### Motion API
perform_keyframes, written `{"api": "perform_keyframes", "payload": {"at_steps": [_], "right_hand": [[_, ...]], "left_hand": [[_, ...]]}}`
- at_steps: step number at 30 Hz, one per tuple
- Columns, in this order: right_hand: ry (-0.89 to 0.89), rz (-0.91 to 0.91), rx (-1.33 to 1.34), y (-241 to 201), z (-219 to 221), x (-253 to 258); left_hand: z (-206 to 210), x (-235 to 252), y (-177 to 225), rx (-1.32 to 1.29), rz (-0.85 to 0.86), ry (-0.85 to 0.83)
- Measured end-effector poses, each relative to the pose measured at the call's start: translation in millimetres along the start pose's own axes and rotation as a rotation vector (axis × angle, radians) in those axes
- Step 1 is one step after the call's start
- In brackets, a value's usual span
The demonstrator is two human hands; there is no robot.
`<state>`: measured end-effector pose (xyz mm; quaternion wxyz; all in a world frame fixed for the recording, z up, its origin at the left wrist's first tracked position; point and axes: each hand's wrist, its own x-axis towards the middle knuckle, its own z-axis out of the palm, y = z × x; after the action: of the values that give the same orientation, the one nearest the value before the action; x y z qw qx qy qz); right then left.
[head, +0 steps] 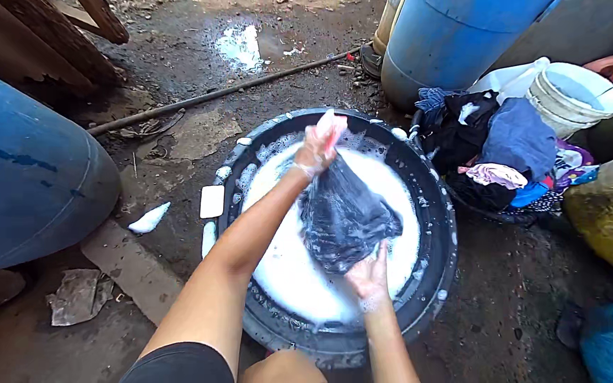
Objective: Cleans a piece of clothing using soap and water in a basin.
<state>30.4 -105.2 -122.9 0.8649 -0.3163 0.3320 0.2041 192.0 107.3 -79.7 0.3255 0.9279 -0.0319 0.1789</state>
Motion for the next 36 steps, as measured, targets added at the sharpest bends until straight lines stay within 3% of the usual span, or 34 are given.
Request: {"api": "perform_keyframes", "payload": {"at_steps": [3, 4, 6, 7, 11, 14, 16, 18, 22, 24, 27, 29, 31, 33, 36], "right_hand": [[0.189, -0.154, -0.094, 11.8, -8.6, 31.9], [0.267, -0.224, -0.12, 11.2, -7.8, 38.0], [0.439, -0.288, -0.198, 9.1, -8.7, 40.5], [0.483, -0.287, -0.24, 8.0, -9.8, 38.9], [0.556, -0.272, -0.292, 2.8, -13.9, 27.6], [0.569, -0.252, -0.31, 2.5, -15.8, 30.4], [0.587, -0.268, -0.314, 3.9, -16.6, 31.5], [0.599, -0.254, -0.302, 3.9, -20.5, 25.2], [0.606, -0.247, -0.334, 0.4, -22.3, 20.7], [0.603, -0.241, -0.33, 2.2, -21.2, 22.7], [0.622, -0.228, -0.336, 3.3, -22.1, 22.5], [0.632, -0.208, -0.343, 3.4, -24.8, 15.9], [0.612, -0.229, -0.352, 3.4, -22.3, 15.2], [0.608, -0.241, -0.37, 5.2, -22.3, 15.4], [0.6, -0.244, -0.39, 4.3, -21.6, 17.2]], "left_hand": [[45.5, -92.9, 32.6, 0.036, 0.078, -0.326], [52.9, -115.6, 44.7, 0.019, 0.113, -0.528], [55.5, -124.2, 41.4, 0.025, 0.094, -0.805], [51.6, -112.3, 24.1, 0.068, 0.034, -0.818], [46.1, -55.9, -38.6, 0.281, -0.259, -0.545], [63.5, -113.1, 16.0, 0.139, -0.146, -0.569], [64.7, -152.6, 59.4, 0.041, -0.04, -0.746], [51.8, -144.1, 45.6, 0.078, -0.086, -0.86], [38.4, -78.9, -21.3, 0.31, -0.317, -0.653], [47.4, -103.0, 2.3, 0.255, -0.27, -0.655], [50.5, -163.8, 70.3, 0.139, -0.072, -0.897], [42.4, -156.8, 54.2, 0.178, -0.103, -0.965], [37.5, -122.2, 7.9, 0.274, -0.212, -0.826], [40.6, -109.9, -13.3, 0.333, -0.271, -0.639], [48.4, -150.2, 33.5, 0.203, -0.169, -0.733]]}}
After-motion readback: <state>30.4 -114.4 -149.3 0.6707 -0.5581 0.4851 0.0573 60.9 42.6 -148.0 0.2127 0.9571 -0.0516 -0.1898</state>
